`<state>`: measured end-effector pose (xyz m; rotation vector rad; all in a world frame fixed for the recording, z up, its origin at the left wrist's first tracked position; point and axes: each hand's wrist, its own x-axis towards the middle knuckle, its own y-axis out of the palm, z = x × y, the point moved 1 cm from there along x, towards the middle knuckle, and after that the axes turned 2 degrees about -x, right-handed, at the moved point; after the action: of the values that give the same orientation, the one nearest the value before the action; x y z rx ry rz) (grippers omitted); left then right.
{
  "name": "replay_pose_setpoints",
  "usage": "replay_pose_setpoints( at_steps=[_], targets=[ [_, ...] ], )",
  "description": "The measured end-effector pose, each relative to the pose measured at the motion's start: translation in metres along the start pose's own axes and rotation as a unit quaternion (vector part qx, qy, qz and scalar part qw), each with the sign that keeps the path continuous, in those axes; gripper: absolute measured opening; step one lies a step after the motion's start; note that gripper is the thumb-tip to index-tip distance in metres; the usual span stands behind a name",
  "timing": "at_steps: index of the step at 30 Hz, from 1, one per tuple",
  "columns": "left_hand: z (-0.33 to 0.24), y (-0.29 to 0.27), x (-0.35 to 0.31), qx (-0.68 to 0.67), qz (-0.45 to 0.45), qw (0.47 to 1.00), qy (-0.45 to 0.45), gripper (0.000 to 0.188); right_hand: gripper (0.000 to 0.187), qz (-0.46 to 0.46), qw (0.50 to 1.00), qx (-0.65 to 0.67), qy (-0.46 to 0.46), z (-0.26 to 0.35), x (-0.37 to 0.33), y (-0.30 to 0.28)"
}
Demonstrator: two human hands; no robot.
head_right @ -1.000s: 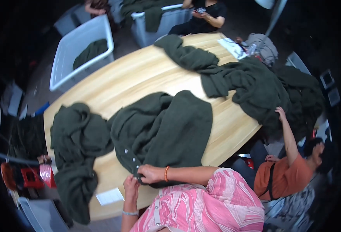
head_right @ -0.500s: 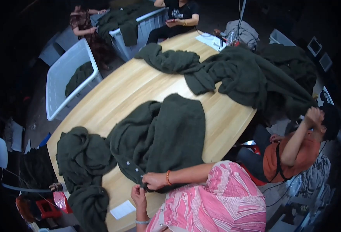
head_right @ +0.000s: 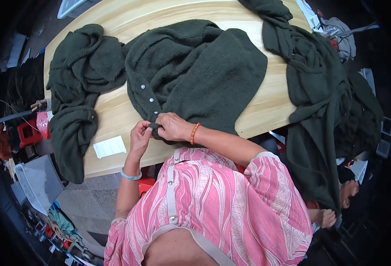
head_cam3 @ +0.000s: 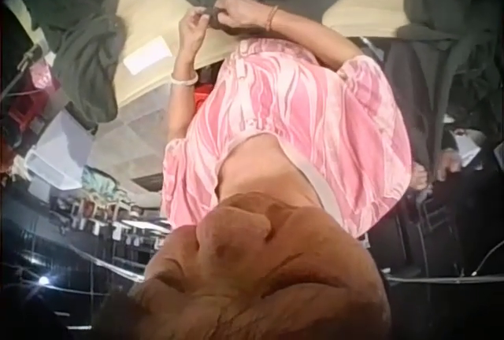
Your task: Trim excess threads and loose ends from green garments using scissors and inspect the finished quality.
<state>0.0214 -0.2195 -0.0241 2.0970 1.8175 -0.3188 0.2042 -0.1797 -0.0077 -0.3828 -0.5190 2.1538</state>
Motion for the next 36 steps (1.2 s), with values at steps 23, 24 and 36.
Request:
replay_pose_setpoints(
  at_steps=[23, 24, 36],
  targets=[
    [-0.018, 0.031, -0.042, 0.164, -0.186, 0.966, 0.08, 0.011, 0.021, 0.06, 0.927, 0.34, 0.147, -0.01, -0.004, 0.007],
    [-0.015, 0.032, -0.041, 0.1, -0.206, 0.971, 0.062, 0.011, 0.022, 0.059, 0.937, 0.314, 0.143, -0.009, -0.005, 0.006],
    [-0.027, 0.038, -0.029, 0.158, -0.174, 0.965, 0.114, 0.012, 0.03, 0.014, 0.989, 0.141, 0.041, 0.004, -0.004, -0.016]
  ],
)
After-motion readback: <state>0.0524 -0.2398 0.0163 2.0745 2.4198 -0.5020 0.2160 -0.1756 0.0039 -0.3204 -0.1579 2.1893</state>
